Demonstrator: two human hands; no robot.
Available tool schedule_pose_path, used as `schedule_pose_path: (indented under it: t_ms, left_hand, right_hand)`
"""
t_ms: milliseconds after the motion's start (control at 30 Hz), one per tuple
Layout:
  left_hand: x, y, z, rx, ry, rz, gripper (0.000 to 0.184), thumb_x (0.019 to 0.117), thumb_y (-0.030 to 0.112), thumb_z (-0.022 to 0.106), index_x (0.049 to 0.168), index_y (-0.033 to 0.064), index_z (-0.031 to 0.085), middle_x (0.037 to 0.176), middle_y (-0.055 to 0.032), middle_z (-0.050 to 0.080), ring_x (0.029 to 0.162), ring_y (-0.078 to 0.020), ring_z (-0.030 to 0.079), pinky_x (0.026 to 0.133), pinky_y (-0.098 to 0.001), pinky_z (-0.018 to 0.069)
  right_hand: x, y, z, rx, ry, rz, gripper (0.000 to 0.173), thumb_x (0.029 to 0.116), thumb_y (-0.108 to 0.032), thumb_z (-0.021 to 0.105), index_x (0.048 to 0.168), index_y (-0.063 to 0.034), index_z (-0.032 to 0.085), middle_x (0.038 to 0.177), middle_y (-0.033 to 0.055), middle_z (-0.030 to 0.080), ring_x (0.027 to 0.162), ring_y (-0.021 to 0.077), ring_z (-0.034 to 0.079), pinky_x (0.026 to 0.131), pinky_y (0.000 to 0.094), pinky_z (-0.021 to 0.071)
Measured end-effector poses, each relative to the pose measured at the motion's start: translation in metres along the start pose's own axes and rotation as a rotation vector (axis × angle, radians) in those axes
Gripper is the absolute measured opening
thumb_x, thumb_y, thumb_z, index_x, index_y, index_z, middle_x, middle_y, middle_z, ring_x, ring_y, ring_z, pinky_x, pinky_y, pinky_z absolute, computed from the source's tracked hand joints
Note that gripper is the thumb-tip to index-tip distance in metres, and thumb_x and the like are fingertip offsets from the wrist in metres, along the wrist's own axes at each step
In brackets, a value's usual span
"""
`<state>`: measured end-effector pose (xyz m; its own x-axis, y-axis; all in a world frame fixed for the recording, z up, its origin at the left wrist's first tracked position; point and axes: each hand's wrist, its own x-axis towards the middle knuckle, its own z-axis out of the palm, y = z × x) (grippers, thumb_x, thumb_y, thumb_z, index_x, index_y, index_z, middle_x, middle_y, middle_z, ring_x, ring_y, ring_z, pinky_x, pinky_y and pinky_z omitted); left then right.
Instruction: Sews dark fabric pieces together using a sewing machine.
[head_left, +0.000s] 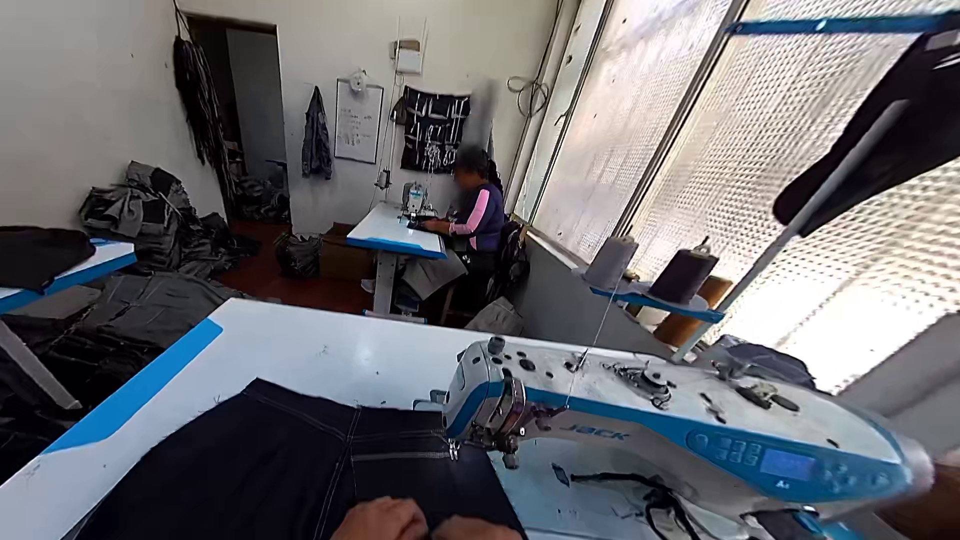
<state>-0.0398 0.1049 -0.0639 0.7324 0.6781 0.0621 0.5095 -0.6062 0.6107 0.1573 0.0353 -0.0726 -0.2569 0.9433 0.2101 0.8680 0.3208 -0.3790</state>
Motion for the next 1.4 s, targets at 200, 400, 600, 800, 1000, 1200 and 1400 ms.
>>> schedule_pose_path:
  t_ms: [200,400,600,800,1000,1200,1400]
  left_hand:
    - [-0.002,-0.016,0.0,-0.256,-0.001,-0.005,0.035,0.1009,0.032,0.062,0.117,0.0017,0.069,0.105,-0.0135,0.073,0.097,-0.0205,0.069,0.091,-0.038,0.0539]
    - [-0.005,-0.023,0.027,-0.236,0.24,0.019,0.024,0.0935,0.032,0.072,0.105,0.0114,0.077,0.1,-0.002,0.076,0.096,-0.0115,0.071,0.091,-0.0336,0.0557]
    - [-0.005,-0.026,0.045,0.084,0.554,0.306,0.01,0.092,0.023,0.069,0.089,0.0205,0.079,0.09,0.0064,0.076,0.092,-0.0105,0.069,0.084,-0.0302,0.0531]
    - [-0.018,-0.022,0.052,0.566,0.661,0.559,0.02,0.0983,0.009,0.057,0.096,0.0155,0.076,0.09,-0.0001,0.071,0.082,-0.0182,0.062,0.08,-0.0334,0.0478]
    - [-0.022,-0.025,0.054,0.533,0.667,0.526,0.02,0.0971,0.009,0.059,0.098,0.0155,0.077,0.092,-0.0012,0.073,0.076,-0.0177,0.06,0.068,-0.0306,0.0458]
    - [-0.032,-0.021,0.04,0.037,0.514,0.134,0.027,0.0941,0.038,0.067,0.099,0.0143,0.081,0.094,-0.0004,0.077,0.09,-0.0115,0.072,0.081,-0.0263,0.0588]
    - [-0.025,0.0,0.042,0.165,0.364,0.008,0.019,0.0951,0.03,0.066,0.099,0.0186,0.081,0.099,0.0015,0.077,0.097,-0.0214,0.071,0.081,-0.0408,0.0536]
  right_hand:
    - [0.001,0.011,0.001,0.1,-0.027,0.062,0.03,0.099,-0.028,0.056,0.101,-0.0074,0.077,0.086,0.0105,0.075,0.074,0.0299,0.072,0.064,0.0555,0.0543]
    - [0.0,0.009,0.003,0.065,-0.001,0.034,0.029,0.0981,-0.027,0.055,0.097,-0.0087,0.078,0.082,0.0084,0.073,0.07,0.0268,0.07,0.059,0.051,0.0533]
    - [0.0,0.013,0.004,0.066,0.013,-0.001,0.027,0.0967,-0.025,0.056,0.097,-0.0095,0.078,0.083,0.0072,0.074,0.07,0.025,0.071,0.06,0.0492,0.0544]
    - [-0.001,0.012,0.0,0.063,-0.01,0.024,0.029,0.0979,-0.023,0.052,0.1,-0.0109,0.078,0.086,0.0068,0.074,0.072,0.0249,0.071,0.06,0.0486,0.0535]
    - [-0.002,0.015,0.015,-0.059,0.15,-0.093,0.031,0.0982,-0.031,0.053,0.089,-0.0129,0.076,0.076,0.003,0.071,0.064,0.0198,0.07,0.05,0.0401,0.0521]
    - [-0.009,0.018,0.029,-0.203,0.307,-0.213,0.032,0.1029,-0.029,0.05,0.087,-0.0143,0.073,0.072,0.0008,0.068,0.061,0.0157,0.068,0.046,0.031,0.0489]
    - [-0.013,0.017,0.031,-0.246,0.355,-0.286,0.03,0.1045,-0.026,0.05,0.089,-0.0121,0.072,0.07,0.0017,0.065,0.058,0.0155,0.064,0.044,0.0278,0.0458]
